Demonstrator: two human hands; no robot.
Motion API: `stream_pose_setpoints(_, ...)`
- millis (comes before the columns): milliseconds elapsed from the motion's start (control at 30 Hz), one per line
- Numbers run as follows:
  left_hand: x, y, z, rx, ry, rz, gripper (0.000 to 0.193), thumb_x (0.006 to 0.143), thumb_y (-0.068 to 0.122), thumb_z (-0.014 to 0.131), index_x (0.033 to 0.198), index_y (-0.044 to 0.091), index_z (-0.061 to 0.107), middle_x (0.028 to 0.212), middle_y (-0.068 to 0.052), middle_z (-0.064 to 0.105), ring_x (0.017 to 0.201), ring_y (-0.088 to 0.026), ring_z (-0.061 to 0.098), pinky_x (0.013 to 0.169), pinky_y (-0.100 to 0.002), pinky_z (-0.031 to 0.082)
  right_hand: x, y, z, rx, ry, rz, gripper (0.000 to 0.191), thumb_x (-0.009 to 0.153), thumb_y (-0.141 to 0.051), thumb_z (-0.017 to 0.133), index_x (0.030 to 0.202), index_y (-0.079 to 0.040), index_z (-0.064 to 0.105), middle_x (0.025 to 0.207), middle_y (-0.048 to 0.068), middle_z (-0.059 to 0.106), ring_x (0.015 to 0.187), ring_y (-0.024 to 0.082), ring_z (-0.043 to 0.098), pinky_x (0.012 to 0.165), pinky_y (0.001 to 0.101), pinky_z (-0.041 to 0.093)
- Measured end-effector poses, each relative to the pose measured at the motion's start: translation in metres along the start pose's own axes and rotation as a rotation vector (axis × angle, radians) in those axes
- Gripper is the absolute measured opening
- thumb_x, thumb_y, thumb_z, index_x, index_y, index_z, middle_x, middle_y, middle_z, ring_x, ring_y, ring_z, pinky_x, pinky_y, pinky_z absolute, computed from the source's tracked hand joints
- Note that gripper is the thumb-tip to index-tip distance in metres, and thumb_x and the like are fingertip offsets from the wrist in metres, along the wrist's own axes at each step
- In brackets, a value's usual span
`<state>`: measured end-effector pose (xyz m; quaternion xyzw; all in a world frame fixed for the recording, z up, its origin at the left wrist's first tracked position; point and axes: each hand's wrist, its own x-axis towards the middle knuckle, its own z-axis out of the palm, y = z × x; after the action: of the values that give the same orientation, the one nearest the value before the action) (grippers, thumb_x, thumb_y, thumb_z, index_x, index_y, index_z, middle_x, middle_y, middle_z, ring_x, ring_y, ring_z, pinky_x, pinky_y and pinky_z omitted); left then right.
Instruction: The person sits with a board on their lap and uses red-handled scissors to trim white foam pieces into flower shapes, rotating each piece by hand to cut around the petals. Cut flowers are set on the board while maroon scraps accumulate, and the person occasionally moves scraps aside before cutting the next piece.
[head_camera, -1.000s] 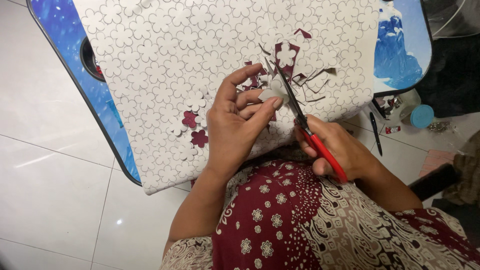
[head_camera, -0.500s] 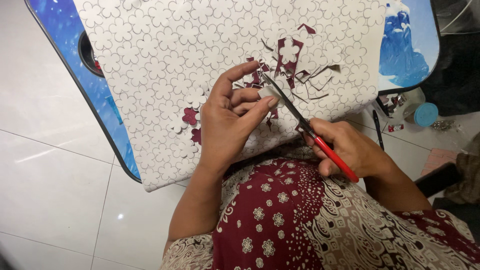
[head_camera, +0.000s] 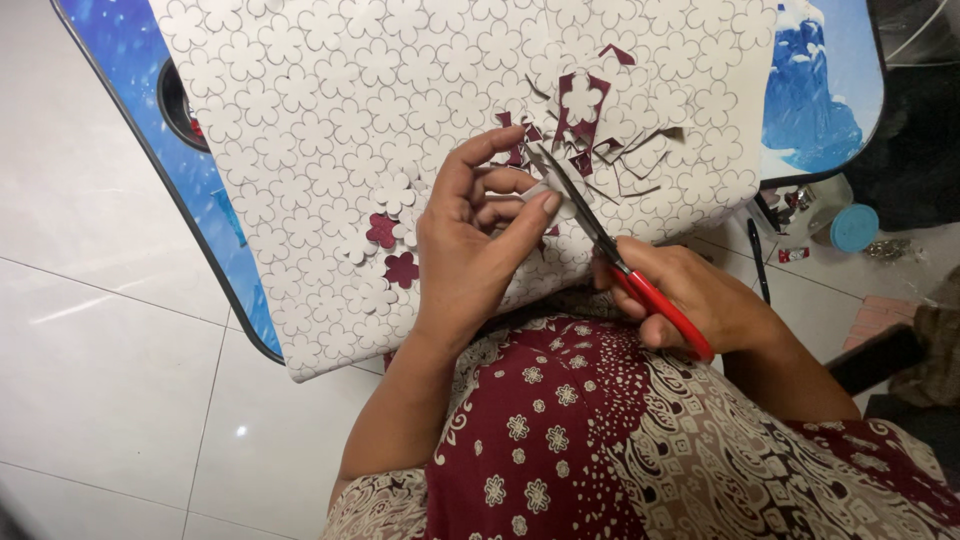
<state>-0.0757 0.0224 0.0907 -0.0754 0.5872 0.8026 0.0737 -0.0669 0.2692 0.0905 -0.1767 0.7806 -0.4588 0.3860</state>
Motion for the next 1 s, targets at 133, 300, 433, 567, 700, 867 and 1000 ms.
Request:
stream_pose_setpoints(133, -0.006, -0.009, 0.01, -0.173, 0.004, 0.075, 0.059, 0.096, -0.001, 0.073, 0.147, 0.003, 0.044, 0.102, -0.006, 0.069, 0.09, -0.008, 0.071, 0.079, -0.019, 0.059, 0.004, -0.008, 0.008, 0.123, 0.009, 0.004, 0.12, 0.061, -0.107, 0.037, 0.119, -0.004, 0.056, 0.074, -0.001, 0.054, 0.065, 0.009, 0.052, 0.06, 0.0268, 0.044)
stream_pose_setpoints(300, -0.011, -0.019, 0.018, -0.215, 0.014, 0.071, 0.049, 0.098, -0.003, 0.075, 0.142, 0.001, 0.053, 0.107, -0.009, 0.066, 0.096, -0.01, 0.066, 0.085, -0.02, 0.058, 0.007, -0.009, 0.017, 0.274, 0.053, -0.001, 0.127, 0.055, -0.109, 0.04, 0.121, -0.002, 0.055, 0.08, 0.001, 0.056, 0.072, 0.01, 0.053, 0.064, 0.0272, 0.044)
stream_pose_setpoints(433, -0.016, -0.022, 0.023, -0.229, -0.008, -0.009, 0.041, 0.096, 0.0, 0.073, 0.133, 0.001, 0.056, 0.108, -0.009, 0.068, 0.088, -0.01, 0.069, 0.069, -0.02, 0.06, 0.01, -0.002, 0.023, 0.415, 0.064, -0.04, 0.13, 0.054, -0.106, 0.048, 0.129, -0.001, 0.048, 0.083, 0.002, 0.055, 0.074, 0.012, 0.052, 0.068, 0.0288, 0.045)
stream_pose_setpoints(567, -0.018, -0.025, 0.032, -0.259, -0.025, 0.013, 0.035, 0.098, 0.0, 0.074, 0.129, -0.002, 0.058, 0.101, -0.011, 0.064, 0.073, -0.012, 0.066, 0.058, -0.023, 0.055, 0.009, 0.005, 0.029, 0.419, 0.105, -0.066, 0.122, 0.057, -0.105, 0.049, 0.12, -0.001, 0.049, 0.089, 0.001, 0.054, 0.081, 0.012, 0.053, 0.073, 0.0288, 0.046)
stream_pose_setpoints(700, -0.017, -0.023, 0.032, -0.207, -0.022, 0.059, 0.033, 0.099, 0.001, 0.075, 0.128, -0.002, 0.058, 0.101, -0.007, 0.06, 0.072, -0.011, 0.065, 0.058, -0.023, 0.054, 0.008, 0.006, 0.029, 0.283, 0.15, -0.078, 0.117, 0.059, -0.107, 0.042, 0.112, -0.003, 0.05, 0.085, 0.0, 0.054, 0.076, 0.01, 0.053, 0.068, 0.0279, 0.046)
stream_pose_setpoints(867, -0.017, -0.018, 0.027, -0.192, -0.016, -0.017, 0.031, 0.096, 0.006, 0.074, 0.124, 0.001, 0.062, 0.099, -0.006, 0.065, 0.077, -0.009, 0.069, 0.063, -0.023, 0.06, 0.007, 0.0, 0.022, 0.149, 0.135, -0.099, 0.122, 0.061, -0.108, 0.036, 0.119, -0.002, 0.051, 0.082, -0.001, 0.055, 0.07, 0.01, 0.052, 0.061, 0.0272, 0.043)
stream_pose_setpoints(1000, -0.013, -0.018, 0.02, -0.065, -0.023, 0.075, 0.022, 0.103, 0.008, 0.071, 0.123, 0.001, 0.069, 0.11, -0.007, 0.072, 0.096, -0.008, 0.069, 0.087, -0.022, 0.057, 0.004, -0.006, 0.016, 0.196, 0.101, -0.056, 0.127, 0.061, -0.108, 0.04, 0.127, 0.0, 0.052, 0.081, 0.001, 0.055, 0.07, 0.011, 0.053, 0.06, 0.0274, 0.044)
